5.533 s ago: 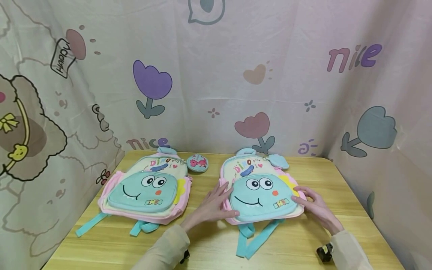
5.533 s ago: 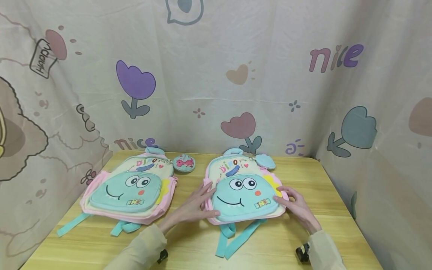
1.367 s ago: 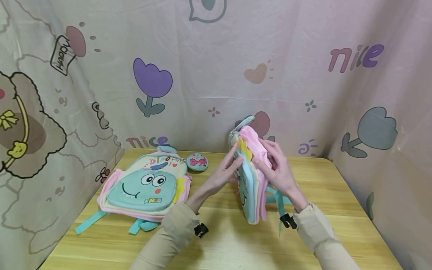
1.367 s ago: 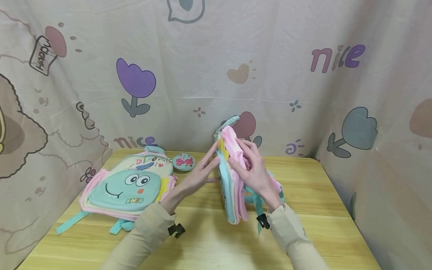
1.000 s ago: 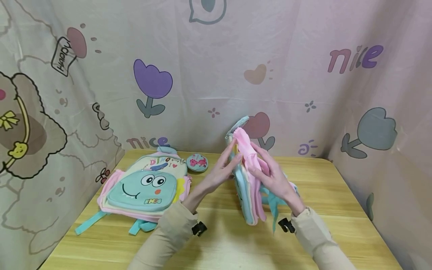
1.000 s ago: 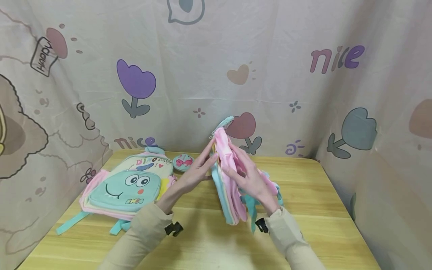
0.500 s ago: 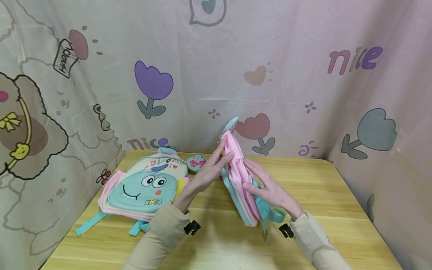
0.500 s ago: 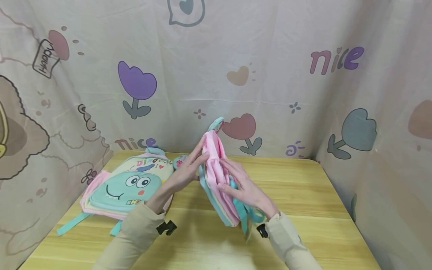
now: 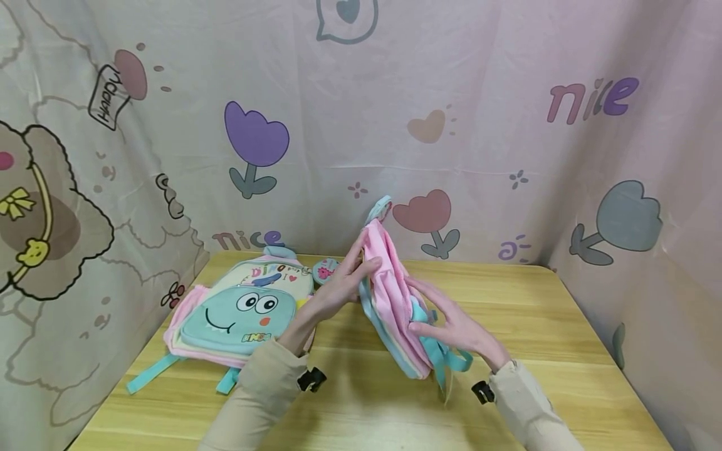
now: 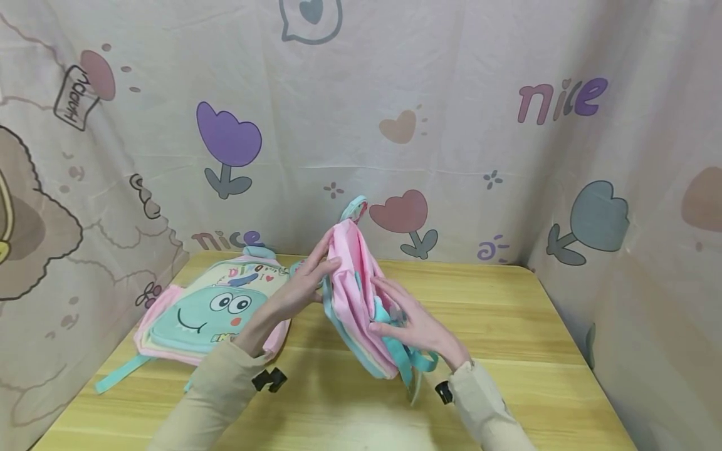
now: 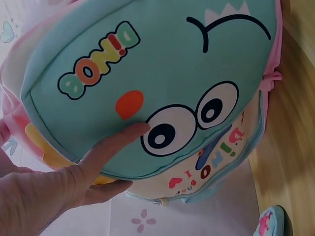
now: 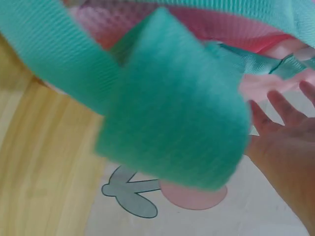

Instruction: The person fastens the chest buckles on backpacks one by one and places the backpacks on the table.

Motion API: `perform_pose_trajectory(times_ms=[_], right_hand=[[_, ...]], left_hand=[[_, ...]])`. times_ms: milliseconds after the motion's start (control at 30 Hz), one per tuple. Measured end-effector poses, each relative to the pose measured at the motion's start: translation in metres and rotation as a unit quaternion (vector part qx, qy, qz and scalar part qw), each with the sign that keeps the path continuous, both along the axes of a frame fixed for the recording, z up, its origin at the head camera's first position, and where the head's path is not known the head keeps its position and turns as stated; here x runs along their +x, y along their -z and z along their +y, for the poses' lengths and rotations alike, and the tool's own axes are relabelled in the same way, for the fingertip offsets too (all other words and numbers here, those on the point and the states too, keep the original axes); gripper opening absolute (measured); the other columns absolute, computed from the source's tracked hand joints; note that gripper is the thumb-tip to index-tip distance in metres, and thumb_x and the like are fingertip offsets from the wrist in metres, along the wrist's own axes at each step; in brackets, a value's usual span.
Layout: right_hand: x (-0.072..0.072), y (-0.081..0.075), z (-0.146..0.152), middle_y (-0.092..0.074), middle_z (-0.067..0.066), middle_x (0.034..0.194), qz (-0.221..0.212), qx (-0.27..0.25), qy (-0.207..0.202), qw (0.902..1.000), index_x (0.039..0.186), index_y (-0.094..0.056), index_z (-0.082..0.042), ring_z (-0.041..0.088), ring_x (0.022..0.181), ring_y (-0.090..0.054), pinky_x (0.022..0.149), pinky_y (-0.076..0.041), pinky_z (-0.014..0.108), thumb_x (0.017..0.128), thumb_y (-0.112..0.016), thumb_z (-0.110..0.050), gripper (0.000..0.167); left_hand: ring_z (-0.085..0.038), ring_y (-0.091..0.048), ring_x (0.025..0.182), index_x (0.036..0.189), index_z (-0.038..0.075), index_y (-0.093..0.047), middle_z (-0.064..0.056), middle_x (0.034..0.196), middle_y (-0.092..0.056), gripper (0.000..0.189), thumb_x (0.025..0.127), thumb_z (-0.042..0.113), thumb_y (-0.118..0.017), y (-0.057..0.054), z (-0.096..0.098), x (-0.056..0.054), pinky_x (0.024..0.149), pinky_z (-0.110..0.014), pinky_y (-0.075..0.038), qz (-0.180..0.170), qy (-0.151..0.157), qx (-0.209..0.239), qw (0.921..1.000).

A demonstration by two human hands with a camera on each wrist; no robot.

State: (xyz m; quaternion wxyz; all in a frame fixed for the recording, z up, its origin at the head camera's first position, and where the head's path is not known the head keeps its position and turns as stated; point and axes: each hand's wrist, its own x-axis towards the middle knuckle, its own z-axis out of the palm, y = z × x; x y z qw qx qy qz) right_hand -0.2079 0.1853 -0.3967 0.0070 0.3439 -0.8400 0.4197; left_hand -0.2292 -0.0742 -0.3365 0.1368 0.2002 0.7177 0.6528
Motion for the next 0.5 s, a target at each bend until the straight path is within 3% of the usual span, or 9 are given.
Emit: perform_pose_trajectory(times_ms=[167, 333, 500], right_hand=[[0.000, 0.011, 0.004, -0.034, 0.013, 0.163, -0.002, 0.023, -0.005, 0.9997, 0.158, -0.034, -0.023, 0.041, 0.148, -0.034, 0.114, -0.033, 0.069, 0.090, -0.076, -0.030, 0.080], [-0.001, 0.023, 0.011, -0.032, 0.015, 0.163, -0.040, 0.022, -0.009, 0.9989, 0.157, -0.035, -0.022, 0.043, 0.148, -0.032, 0.109, -0.035, 0.074, 0.086, -0.080, -0.032, 0.084], [-0.003, 0.036, 0.019, -0.031, 0.016, 0.164, -0.055, 0.021, -0.011, 0.9982, 0.157, -0.036, -0.017, 0.046, 0.149, -0.030, 0.109, -0.032, 0.075, 0.085, -0.082, -0.032, 0.086]], left_hand=[[-0.043, -0.028, 0.147, 0.160, 0.045, 0.003, -0.003, 0.171, 0.005, 0.077, 0.103, 0.036, -0.048, 0.001, -0.007, -0.001, 0.096, -0.069, -0.049, 0.000, 0.002, 0.000, 1.0000], [-0.043, -0.024, 0.151, 0.161, 0.041, 0.002, -0.002, 0.171, 0.005, 0.080, 0.102, 0.034, -0.051, 0.006, -0.015, -0.002, 0.097, -0.069, -0.049, -0.010, 0.001, -0.002, 0.9999], [-0.044, -0.033, 0.145, 0.161, 0.038, 0.004, -0.008, 0.171, 0.003, 0.084, 0.100, 0.030, -0.053, 0.011, -0.022, -0.003, 0.097, -0.067, -0.050, -0.031, -0.012, 0.007, 0.9994]])
